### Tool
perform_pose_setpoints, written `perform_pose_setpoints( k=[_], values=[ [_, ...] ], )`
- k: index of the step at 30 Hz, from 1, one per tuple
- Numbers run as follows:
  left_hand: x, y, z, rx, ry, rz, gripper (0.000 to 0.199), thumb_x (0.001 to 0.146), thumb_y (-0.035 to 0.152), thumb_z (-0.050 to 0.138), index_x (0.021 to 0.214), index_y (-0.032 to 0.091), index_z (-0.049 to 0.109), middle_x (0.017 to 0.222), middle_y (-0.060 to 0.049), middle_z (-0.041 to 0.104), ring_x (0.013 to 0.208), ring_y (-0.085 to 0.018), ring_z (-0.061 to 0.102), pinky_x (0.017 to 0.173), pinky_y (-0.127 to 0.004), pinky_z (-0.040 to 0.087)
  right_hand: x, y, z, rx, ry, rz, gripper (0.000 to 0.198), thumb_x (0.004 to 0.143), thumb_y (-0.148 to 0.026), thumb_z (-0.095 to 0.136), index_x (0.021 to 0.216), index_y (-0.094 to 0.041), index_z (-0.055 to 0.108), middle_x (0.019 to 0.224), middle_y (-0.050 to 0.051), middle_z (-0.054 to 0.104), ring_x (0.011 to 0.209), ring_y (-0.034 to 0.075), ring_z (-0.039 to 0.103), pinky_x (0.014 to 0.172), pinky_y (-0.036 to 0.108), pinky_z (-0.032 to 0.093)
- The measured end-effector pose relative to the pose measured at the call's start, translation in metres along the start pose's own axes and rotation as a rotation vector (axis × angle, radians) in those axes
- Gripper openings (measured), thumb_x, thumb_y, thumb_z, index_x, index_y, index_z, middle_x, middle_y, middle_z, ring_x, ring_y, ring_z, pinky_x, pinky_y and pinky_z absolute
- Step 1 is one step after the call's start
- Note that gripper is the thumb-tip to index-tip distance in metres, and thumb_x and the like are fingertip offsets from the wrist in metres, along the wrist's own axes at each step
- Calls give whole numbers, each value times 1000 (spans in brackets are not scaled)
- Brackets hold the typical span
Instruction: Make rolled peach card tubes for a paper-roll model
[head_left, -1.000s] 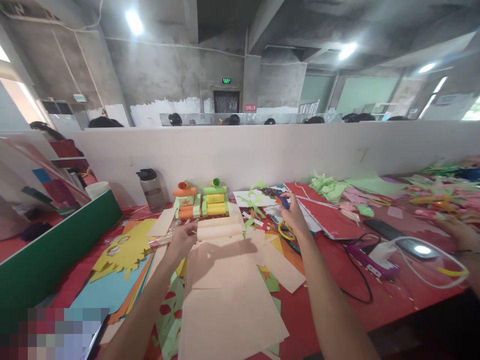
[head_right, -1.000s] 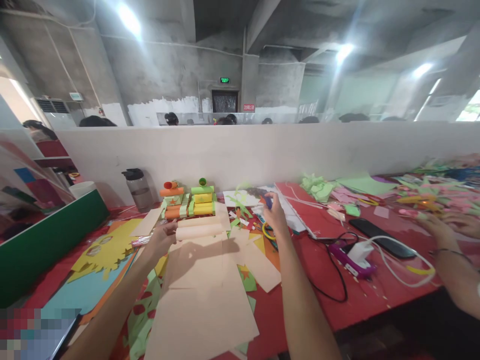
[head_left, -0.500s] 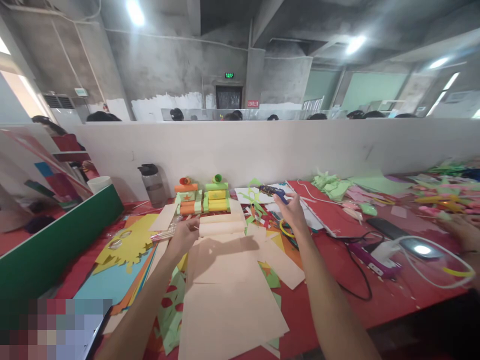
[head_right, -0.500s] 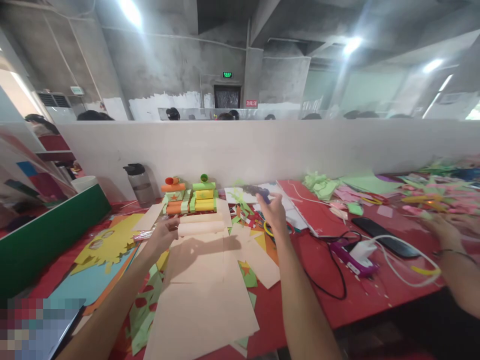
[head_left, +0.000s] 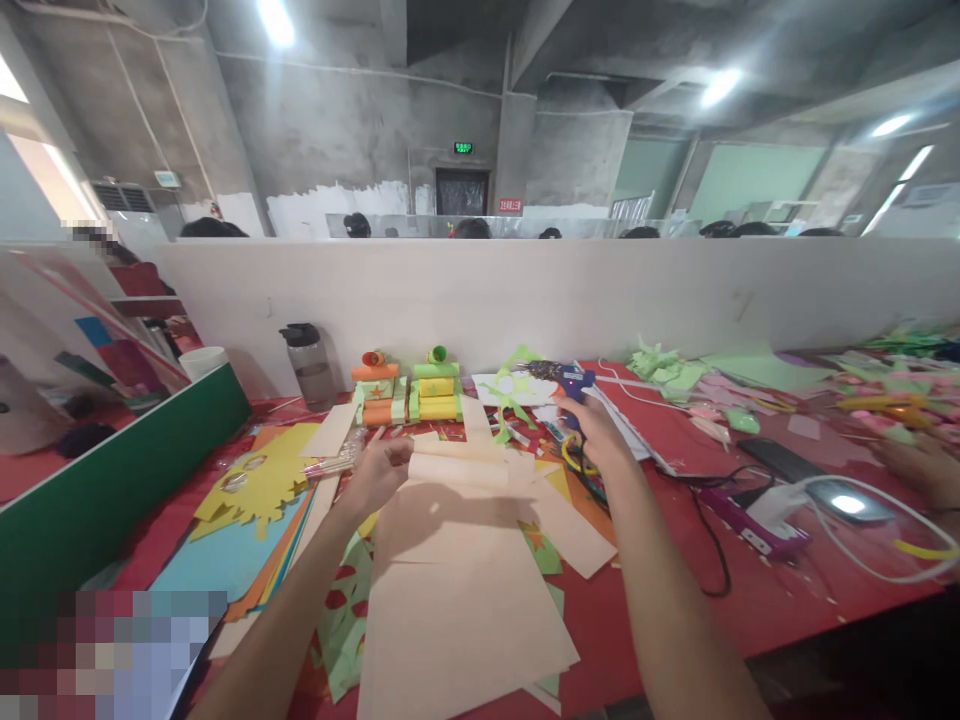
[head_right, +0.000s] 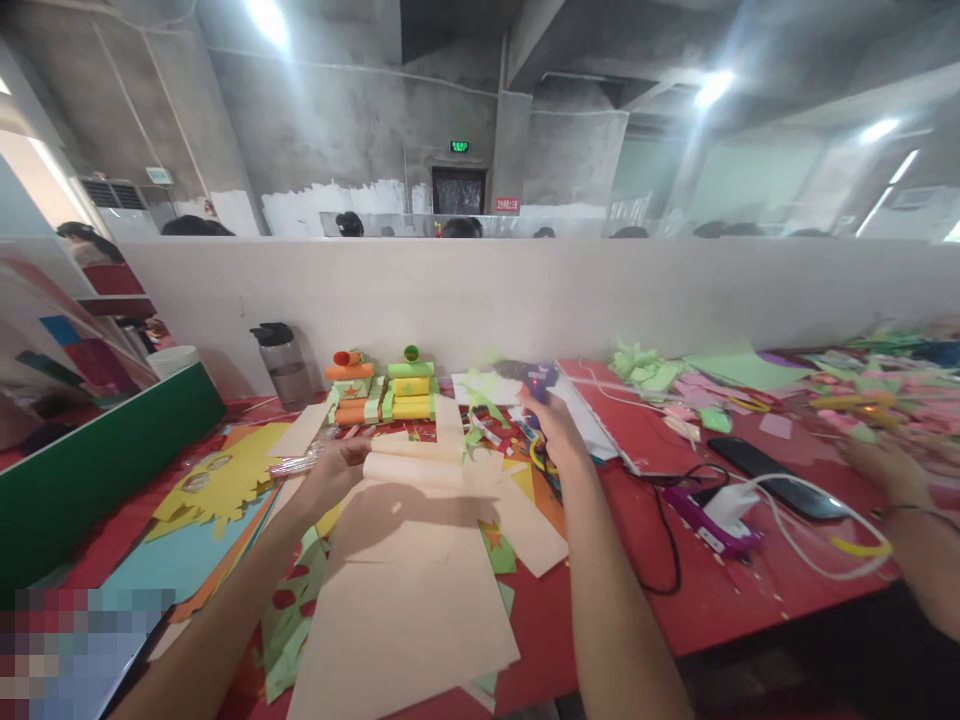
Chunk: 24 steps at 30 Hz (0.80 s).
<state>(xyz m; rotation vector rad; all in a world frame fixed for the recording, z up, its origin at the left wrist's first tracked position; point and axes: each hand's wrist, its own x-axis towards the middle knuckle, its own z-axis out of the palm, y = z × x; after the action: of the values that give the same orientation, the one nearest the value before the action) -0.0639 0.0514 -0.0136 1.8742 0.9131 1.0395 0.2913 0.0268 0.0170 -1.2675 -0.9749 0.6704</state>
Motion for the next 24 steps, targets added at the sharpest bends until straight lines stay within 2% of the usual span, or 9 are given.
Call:
perform_pose_setpoints(
  k=[4, 9, 12, 15, 17, 19, 22, 24],
  values=[
    [0, 2, -1, -23, -18, -44, 11, 67, 27, 74, 64, 18, 68, 57, 1, 66, 65, -19, 64, 82, -37, 50, -3, -5, 4, 114, -46, -11, 29, 62, -39, 75, 60, -19, 53, 58, 0, 57, 51, 12, 51, 47, 25, 40],
    [-1, 2, -2, -47, -14, -65, 9, 66, 25, 73, 65, 18, 68, 56, 1, 65, 65, -19, 63, 75, -34, 50, -9, -12, 10, 170, -84, -32, 26, 63, -34, 74, 64, -18, 54, 65, 4, 65, 47, 10, 46, 40, 24, 31],
    [0, 2, -1, -50, -27, -69, 9, 65, 25, 73, 65, 18, 67, 56, 1, 64, 64, -19, 62, 72, -32, 49, -14, -16, 10, 189, -121, -21, 27, 63, -28, 75, 83, -19, 60, 72, 3, 67, 47, 10, 47, 38, 22, 30],
    [0, 2, -1, -65, -50, -78, 9, 66, 25, 71, 68, 17, 68, 59, 0, 65, 65, -19, 63, 68, -29, 49, -17, -18, 11, 201, -188, -15, 54, 62, -24, 76, 112, -24, 57, 81, -1, 67, 53, 10, 53, 37, 18, 31],
    [0, 1, -1, -76, -56, -74, 8, 66, 24, 69, 68, 16, 67, 61, -1, 66, 64, -19, 63, 66, -28, 49, -18, -17, 13, 185, -196, -18, 60, 62, -25, 76, 119, -25, 55, 80, -2, 66, 53, 9, 53, 37, 17, 31],
    [0, 1, -1, -65, -43, -63, 6, 66, 22, 69, 66, 17, 66, 59, 0, 65, 63, -18, 62, 66, -29, 49, -17, -16, 15, 139, -176, -12, 51, 65, -29, 76, 112, -21, 59, 73, -2, 64, 47, 7, 48, 35, 17, 29],
    [-1, 1, -2, -45, -3, -44, 6, 65, 20, 69, 62, 18, 65, 55, 2, 62, 61, -17, 61, 68, -29, 50, -15, -15, 16, 45, -140, 2, 31, 69, -35, 74, 90, -15, 64, 61, -1, 62, 40, 5, 39, 34, 19, 27],
    [-1, 2, -2, -55, 0, -37, 7, 66, 20, 70, 62, 18, 65, 56, 2, 63, 61, -17, 61, 69, -29, 50, -14, -14, 14, -11, -136, 1, 27, 72, -38, 72, 82, -14, 65, 56, -1, 60, 38, 5, 36, 34, 19, 26]
  ],
)
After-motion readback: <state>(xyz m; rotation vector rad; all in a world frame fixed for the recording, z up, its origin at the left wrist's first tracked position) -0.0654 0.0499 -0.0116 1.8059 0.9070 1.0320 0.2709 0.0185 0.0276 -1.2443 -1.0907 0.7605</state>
